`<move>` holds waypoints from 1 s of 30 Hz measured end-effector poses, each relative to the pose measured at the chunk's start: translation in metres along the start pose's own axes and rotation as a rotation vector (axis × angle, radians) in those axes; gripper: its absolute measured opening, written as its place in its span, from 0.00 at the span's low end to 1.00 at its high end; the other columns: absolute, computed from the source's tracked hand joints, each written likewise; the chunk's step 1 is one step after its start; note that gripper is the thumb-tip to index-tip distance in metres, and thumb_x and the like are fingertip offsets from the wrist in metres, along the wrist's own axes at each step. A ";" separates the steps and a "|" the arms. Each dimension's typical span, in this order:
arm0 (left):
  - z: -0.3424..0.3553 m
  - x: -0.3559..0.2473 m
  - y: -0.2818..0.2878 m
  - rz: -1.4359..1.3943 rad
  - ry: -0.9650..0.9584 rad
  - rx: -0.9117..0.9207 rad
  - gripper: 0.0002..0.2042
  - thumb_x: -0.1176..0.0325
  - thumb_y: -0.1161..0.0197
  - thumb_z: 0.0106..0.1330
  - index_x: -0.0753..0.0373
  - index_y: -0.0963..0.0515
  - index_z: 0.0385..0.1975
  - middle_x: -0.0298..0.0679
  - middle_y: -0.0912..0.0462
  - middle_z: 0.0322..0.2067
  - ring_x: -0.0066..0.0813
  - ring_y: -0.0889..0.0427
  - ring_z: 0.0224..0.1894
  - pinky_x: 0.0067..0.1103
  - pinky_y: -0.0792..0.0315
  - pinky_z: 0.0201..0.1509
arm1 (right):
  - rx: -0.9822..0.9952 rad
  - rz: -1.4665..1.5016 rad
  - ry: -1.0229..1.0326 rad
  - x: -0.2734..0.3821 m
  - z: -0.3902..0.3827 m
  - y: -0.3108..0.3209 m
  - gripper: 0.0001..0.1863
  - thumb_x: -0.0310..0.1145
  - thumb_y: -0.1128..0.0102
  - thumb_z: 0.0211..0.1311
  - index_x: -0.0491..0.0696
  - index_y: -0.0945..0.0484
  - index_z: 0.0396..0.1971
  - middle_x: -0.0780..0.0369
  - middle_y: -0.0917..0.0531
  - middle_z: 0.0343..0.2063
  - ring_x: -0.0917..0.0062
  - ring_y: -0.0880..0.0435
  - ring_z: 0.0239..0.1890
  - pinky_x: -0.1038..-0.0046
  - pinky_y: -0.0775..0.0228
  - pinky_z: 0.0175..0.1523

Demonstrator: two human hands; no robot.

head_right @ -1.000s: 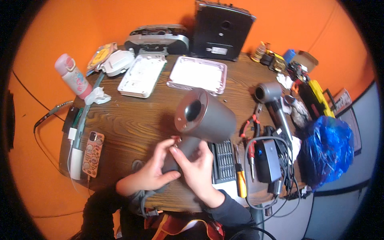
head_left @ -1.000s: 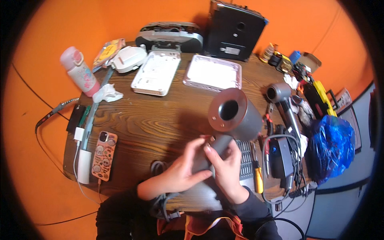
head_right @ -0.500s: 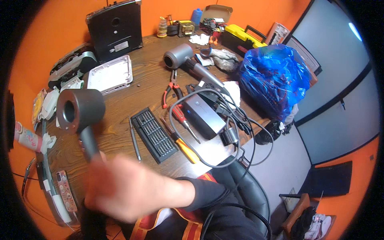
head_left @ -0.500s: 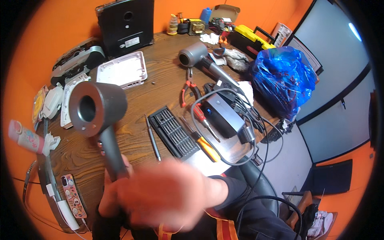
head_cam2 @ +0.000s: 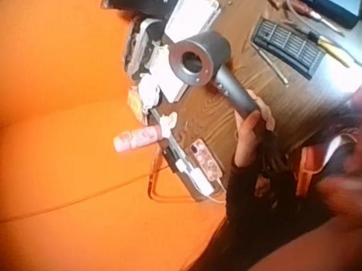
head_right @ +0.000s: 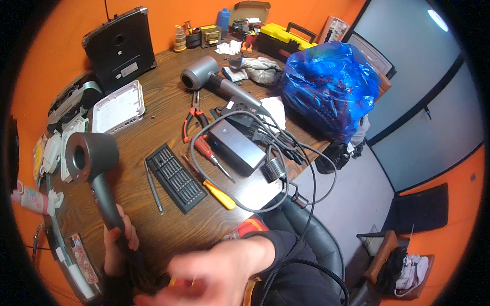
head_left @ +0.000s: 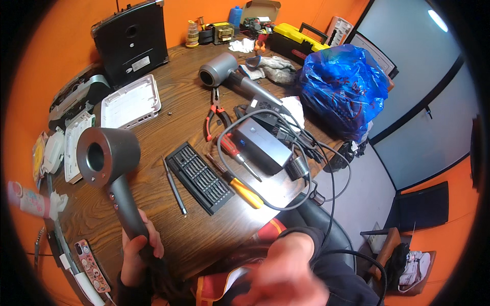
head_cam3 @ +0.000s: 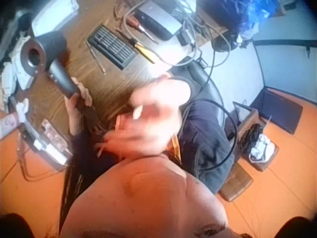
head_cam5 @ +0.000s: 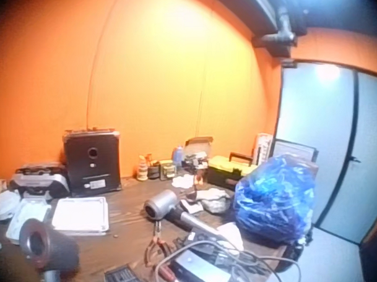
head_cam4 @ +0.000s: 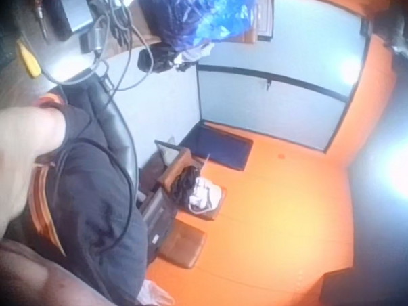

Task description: The person disassembles a hairdryer by removing the front grille and unscrewing the handle base. They use a screwdriver to remove screws and separate the cord housing from the main body.

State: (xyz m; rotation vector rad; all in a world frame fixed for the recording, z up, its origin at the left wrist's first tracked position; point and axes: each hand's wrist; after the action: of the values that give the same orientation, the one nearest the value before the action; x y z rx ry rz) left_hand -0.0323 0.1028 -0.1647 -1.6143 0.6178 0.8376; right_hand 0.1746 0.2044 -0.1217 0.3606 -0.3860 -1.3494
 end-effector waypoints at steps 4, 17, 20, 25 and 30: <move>0.003 0.002 0.006 -0.024 0.016 0.020 0.23 0.65 0.36 0.53 0.63 0.42 0.41 0.39 0.33 0.15 0.29 0.31 0.12 0.22 0.33 0.13 | -0.075 -0.502 -0.631 -0.077 -0.027 0.072 0.13 0.18 0.46 0.46 0.46 0.23 0.34 0.58 0.23 0.36 0.65 0.27 0.40 0.68 0.34 0.42; 0.005 0.006 0.015 -0.078 0.057 0.013 0.23 0.65 0.35 0.53 0.63 0.41 0.42 0.43 0.32 0.16 0.33 0.29 0.11 0.26 0.32 0.13 | -0.039 -0.348 -0.900 -0.141 -0.090 0.109 0.15 0.16 0.47 0.51 0.43 0.24 0.40 0.58 0.27 0.29 0.72 0.27 0.31 0.76 0.35 0.38; 0.004 0.007 0.018 -0.104 0.075 0.015 0.23 0.65 0.35 0.53 0.63 0.41 0.42 0.43 0.32 0.16 0.34 0.29 0.11 0.26 0.32 0.13 | -0.149 -0.197 -0.895 -0.123 -0.095 0.117 0.12 0.14 0.48 0.50 0.40 0.25 0.36 0.60 0.26 0.31 0.76 0.27 0.35 0.79 0.36 0.42; 0.003 0.008 0.020 -0.063 0.092 0.008 0.24 0.65 0.35 0.53 0.63 0.42 0.42 0.42 0.33 0.16 0.33 0.30 0.12 0.26 0.32 0.13 | -0.094 0.057 -0.867 -0.101 -0.112 0.123 0.10 0.16 0.49 0.45 0.40 0.23 0.30 0.57 0.23 0.32 0.72 0.24 0.38 0.74 0.34 0.45; 0.003 0.009 0.020 -0.026 0.114 -0.024 0.24 0.63 0.36 0.53 0.63 0.42 0.42 0.40 0.33 0.16 0.31 0.31 0.12 0.25 0.32 0.13 | 0.093 0.175 -0.842 -0.106 -0.101 0.124 0.12 0.23 0.51 0.41 0.42 0.19 0.26 0.57 0.21 0.32 0.70 0.22 0.35 0.74 0.33 0.43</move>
State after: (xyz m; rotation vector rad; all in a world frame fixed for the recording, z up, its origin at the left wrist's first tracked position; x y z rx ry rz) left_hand -0.0426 0.1017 -0.1838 -1.6975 0.6676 0.7405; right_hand 0.3113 0.3343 -0.1598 -0.1896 -1.1518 -1.2618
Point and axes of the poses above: each hand's wrist, its own z-axis towards the middle knuckle, its own y-axis out of the back of the hand, x = y × z
